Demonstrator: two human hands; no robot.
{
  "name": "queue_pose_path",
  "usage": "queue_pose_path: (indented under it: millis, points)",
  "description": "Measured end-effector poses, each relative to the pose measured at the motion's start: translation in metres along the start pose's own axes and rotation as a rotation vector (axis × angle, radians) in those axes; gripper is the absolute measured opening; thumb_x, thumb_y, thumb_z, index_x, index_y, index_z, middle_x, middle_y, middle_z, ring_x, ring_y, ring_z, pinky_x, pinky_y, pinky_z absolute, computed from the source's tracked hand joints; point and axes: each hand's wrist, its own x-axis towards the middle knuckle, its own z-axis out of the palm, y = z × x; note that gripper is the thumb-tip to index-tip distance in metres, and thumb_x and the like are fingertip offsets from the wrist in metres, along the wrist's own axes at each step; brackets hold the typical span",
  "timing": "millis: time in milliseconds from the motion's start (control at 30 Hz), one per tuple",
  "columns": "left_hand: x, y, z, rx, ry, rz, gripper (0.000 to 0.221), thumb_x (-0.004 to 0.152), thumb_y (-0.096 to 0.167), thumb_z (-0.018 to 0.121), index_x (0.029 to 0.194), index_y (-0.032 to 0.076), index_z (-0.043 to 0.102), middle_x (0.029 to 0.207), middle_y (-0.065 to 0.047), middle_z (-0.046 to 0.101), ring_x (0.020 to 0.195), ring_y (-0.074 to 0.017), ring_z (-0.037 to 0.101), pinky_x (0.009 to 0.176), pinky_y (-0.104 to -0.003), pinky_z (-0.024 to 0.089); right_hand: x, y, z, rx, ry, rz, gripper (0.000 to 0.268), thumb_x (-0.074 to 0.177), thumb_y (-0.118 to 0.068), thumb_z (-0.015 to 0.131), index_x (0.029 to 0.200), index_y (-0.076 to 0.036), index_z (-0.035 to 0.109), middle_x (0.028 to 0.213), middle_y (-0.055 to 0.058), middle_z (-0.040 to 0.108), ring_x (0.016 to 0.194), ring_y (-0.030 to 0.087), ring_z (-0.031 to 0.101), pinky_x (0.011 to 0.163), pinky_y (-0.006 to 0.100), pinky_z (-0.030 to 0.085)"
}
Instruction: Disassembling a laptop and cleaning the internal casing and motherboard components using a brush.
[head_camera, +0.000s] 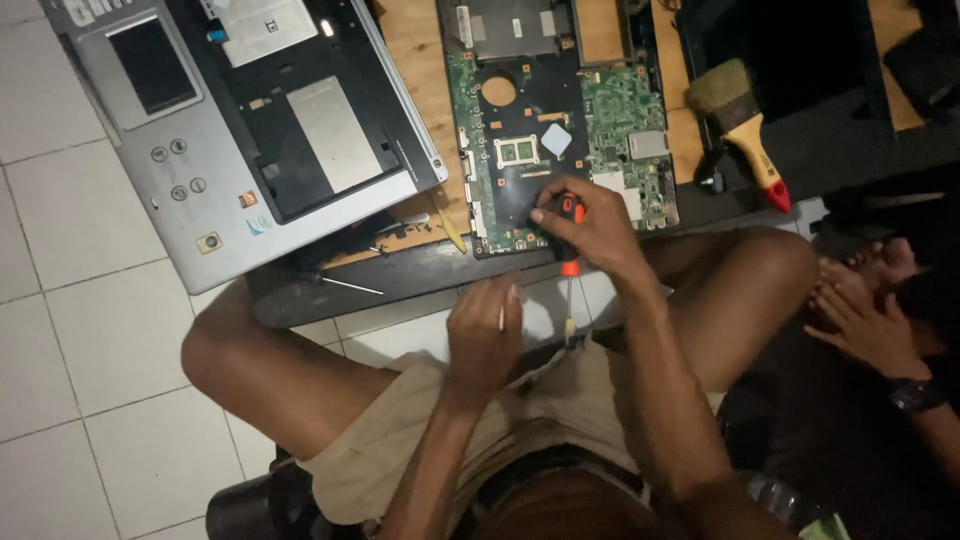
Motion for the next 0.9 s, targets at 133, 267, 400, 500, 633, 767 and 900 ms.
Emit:
queue_pose_path:
  millis: [133,267,400,500,633,767,900]
  points:
    - [0.04,0.007,-0.008,0.145,0.271,0.111,0.014,0.11,0.001,0.063,0.122,0.005,0.068,0.084,-0.008,0.06,0.068,-0.0288,0.06,0.059,-0.041,0.051,0.001,-0.002,-0.002,0.008,-0.037,-0.005,0.03,0.094,-0.032,0.094,0.119,-0.017,0.084,0.095,0.013,0.079,0.085,0.024,0.068,0.078,0.037,0.055]
    - [0.057,0.0,0.007,0.021,0.309,-0.041,0.032,0.109,-0.005,0.06,0.137,-0.002,0.075,0.093,-0.009,0.059,0.077,-0.03,0.064,0.069,-0.042,0.056,0.001,-0.008,-0.006,0.066,-0.008,0.023,0.03,0.096,-0.03,0.092,0.118,-0.012,0.083,0.089,0.015,0.078,0.083,0.028,0.07,0.078,0.041,0.055]
    - [0.052,-0.013,0.028,-0.015,0.342,-0.117,0.04,0.107,0.002,0.064,0.146,0.002,0.073,0.094,-0.007,0.052,0.081,-0.0314,0.063,0.077,-0.043,0.057,0.004,0.004,-0.003,0.075,0.019,0.054,0.031,0.094,-0.032,0.093,0.119,-0.017,0.084,0.088,0.011,0.079,0.084,0.024,0.071,0.08,0.037,0.056]
    - [0.044,-0.024,0.039,-0.065,0.33,-0.186,0.046,0.103,-0.002,0.069,0.148,0.006,0.071,0.096,-0.004,0.051,0.084,-0.0306,0.064,0.082,-0.042,0.057,0.003,0.004,-0.002,0.085,0.029,0.052,0.03,0.094,-0.032,0.093,0.118,-0.018,0.084,0.086,0.009,0.08,0.083,0.022,0.073,0.079,0.036,0.057]
    - [0.037,-0.034,0.046,-0.07,0.333,-0.204,0.045,0.099,-0.003,0.072,0.144,0.005,0.071,0.093,-0.004,0.053,0.08,-0.0297,0.064,0.08,-0.042,0.057,-0.001,0.002,-0.003,0.073,0.041,0.034,0.029,0.095,-0.027,0.092,0.119,-0.015,0.083,0.086,0.012,0.08,0.083,0.024,0.072,0.079,0.037,0.057]
    - [0.033,-0.033,0.047,-0.152,0.335,-0.274,0.039,0.102,0.003,0.073,0.14,0.008,0.073,0.101,-0.005,0.058,0.076,-0.0309,0.067,0.071,-0.044,0.058,0.001,0.0,-0.008,0.087,0.044,0.011,0.031,0.095,-0.029,0.092,0.12,-0.012,0.084,0.089,0.017,0.079,0.083,0.027,0.071,0.081,0.041,0.057]
    - [0.024,-0.042,0.048,-0.323,0.407,-0.295,0.039,0.103,-0.001,0.068,0.141,0.006,0.075,0.108,-0.005,0.058,0.066,-0.0183,0.061,0.057,-0.032,0.057,0.001,0.008,-0.007,0.075,0.037,0.024,0.032,0.094,-0.028,0.092,0.12,-0.012,0.084,0.089,0.017,0.079,0.084,0.027,0.071,0.081,0.041,0.057]
